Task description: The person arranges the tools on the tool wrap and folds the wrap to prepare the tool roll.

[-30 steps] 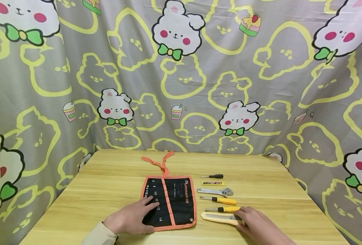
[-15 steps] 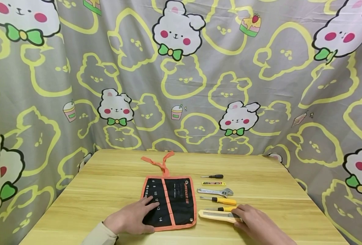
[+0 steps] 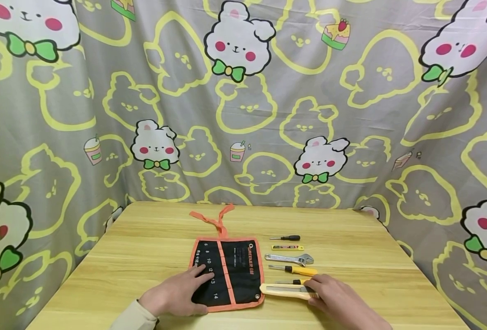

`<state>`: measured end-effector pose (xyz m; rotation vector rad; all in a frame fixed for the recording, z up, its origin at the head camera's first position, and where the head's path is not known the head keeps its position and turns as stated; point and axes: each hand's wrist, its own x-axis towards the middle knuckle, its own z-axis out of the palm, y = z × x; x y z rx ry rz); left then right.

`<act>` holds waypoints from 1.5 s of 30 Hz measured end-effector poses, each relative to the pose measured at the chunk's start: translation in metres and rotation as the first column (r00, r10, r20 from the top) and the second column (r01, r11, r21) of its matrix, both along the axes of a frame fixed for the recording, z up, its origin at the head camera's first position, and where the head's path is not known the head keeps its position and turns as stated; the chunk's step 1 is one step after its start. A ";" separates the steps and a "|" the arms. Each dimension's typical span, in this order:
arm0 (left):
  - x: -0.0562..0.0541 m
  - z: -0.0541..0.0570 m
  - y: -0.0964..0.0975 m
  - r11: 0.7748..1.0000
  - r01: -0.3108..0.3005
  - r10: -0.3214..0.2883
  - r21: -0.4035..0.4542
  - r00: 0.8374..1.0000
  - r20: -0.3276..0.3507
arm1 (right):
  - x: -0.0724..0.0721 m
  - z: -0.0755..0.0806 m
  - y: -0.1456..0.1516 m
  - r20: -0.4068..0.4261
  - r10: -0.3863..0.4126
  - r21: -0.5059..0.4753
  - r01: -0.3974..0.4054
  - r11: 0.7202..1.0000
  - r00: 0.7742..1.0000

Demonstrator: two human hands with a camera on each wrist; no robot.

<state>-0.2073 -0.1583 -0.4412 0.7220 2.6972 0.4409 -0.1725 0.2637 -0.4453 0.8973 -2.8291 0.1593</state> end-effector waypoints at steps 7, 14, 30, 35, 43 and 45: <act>0.000 0.001 -0.001 1.000 -0.005 0.005 0.004 1.000 0.010 | -0.001 0.000 -0.006 -0.019 0.018 -0.001 -0.018 1.000 1.000; 0.000 0.001 -0.001 1.000 -0.005 0.005 -0.002 1.000 0.012 | -0.002 -0.001 -0.013 -0.024 0.020 0.016 -0.020 1.000 1.000; -0.001 -0.001 -0.002 1.000 0.005 -0.005 0.001 1.000 0.016 | -0.004 -0.003 -0.024 -0.004 0.037 0.022 -0.037 0.999 0.999; -0.001 -0.001 -0.002 1.000 0.004 -0.004 0.004 1.000 0.013 | -0.004 -0.004 -0.028 0.003 0.041 0.025 -0.041 0.999 0.999; -0.001 -0.001 -0.002 1.000 0.005 -0.005 0.010 1.000 0.015 | -0.005 -0.005 -0.034 0.024 0.017 0.037 -0.018 0.999 1.000; -0.001 -0.001 -0.002 1.000 0.005 -0.006 0.010 1.000 0.013 | -0.006 -0.005 -0.035 0.037 0.013 0.037 -0.014 0.999 0.999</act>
